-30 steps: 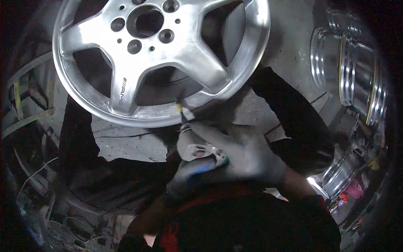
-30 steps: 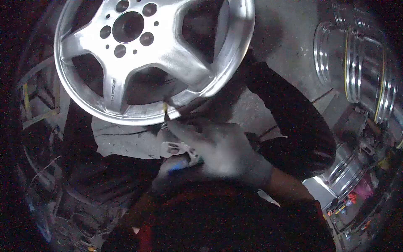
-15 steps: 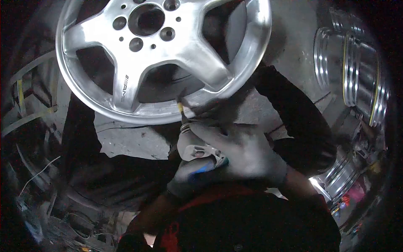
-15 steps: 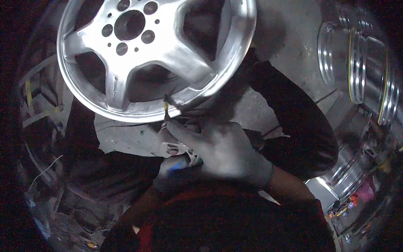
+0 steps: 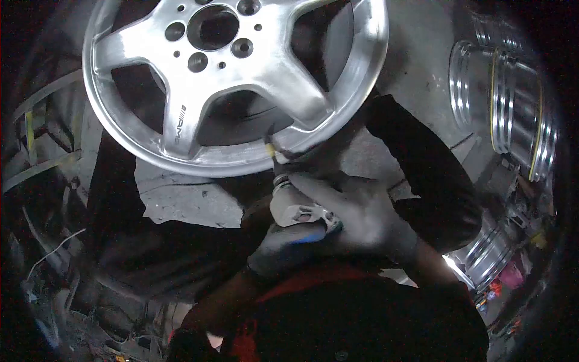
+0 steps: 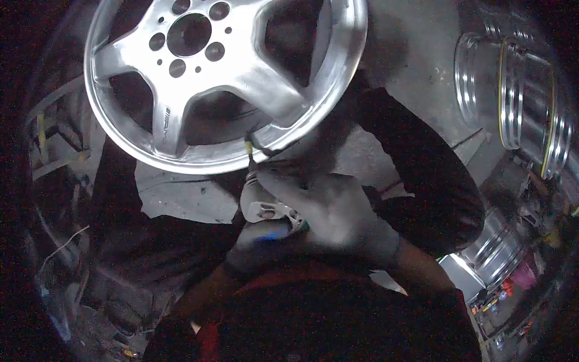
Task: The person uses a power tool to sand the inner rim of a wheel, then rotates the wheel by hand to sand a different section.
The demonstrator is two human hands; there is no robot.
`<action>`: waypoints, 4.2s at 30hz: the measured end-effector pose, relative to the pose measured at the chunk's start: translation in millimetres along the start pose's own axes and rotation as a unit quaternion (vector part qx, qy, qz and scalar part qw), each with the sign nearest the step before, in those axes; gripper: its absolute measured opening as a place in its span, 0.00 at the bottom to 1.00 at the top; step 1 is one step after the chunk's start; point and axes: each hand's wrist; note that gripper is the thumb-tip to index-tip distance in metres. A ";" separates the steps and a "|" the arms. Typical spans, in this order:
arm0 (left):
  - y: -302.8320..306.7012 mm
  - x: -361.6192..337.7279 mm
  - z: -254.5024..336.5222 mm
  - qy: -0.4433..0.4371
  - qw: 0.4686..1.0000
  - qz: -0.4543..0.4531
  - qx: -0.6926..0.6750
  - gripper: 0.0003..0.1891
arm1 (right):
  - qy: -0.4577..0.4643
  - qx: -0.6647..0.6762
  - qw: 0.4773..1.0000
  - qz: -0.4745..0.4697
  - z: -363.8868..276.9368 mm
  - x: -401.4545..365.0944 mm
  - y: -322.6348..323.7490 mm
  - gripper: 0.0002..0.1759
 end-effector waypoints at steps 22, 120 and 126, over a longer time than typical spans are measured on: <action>-11.0 15.0 12.8 0.014 0.999 -0.034 -0.015 0.21 | 0.018 0.037 0.996 0.085 5.9 -9.8 -3.6 0.49; -37.4 19.6 6.3 -0.168 0.981 0.040 -0.091 0.27 | 0.008 -0.121 0.993 0.015 8.3 -35.7 9.2 0.45; -38.3 30.8 7.6 -0.026 0.924 0.010 -0.382 0.23 | 0.019 -0.130 0.991 0.034 17.4 -44.0 9.6 0.46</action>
Point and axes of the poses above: each hand's wrist, its own x-axis towards the middle knuckle, its own y-axis out of the back of the hand, z = x × y, and after that the axes turned 7 degrees about -z, right-handed
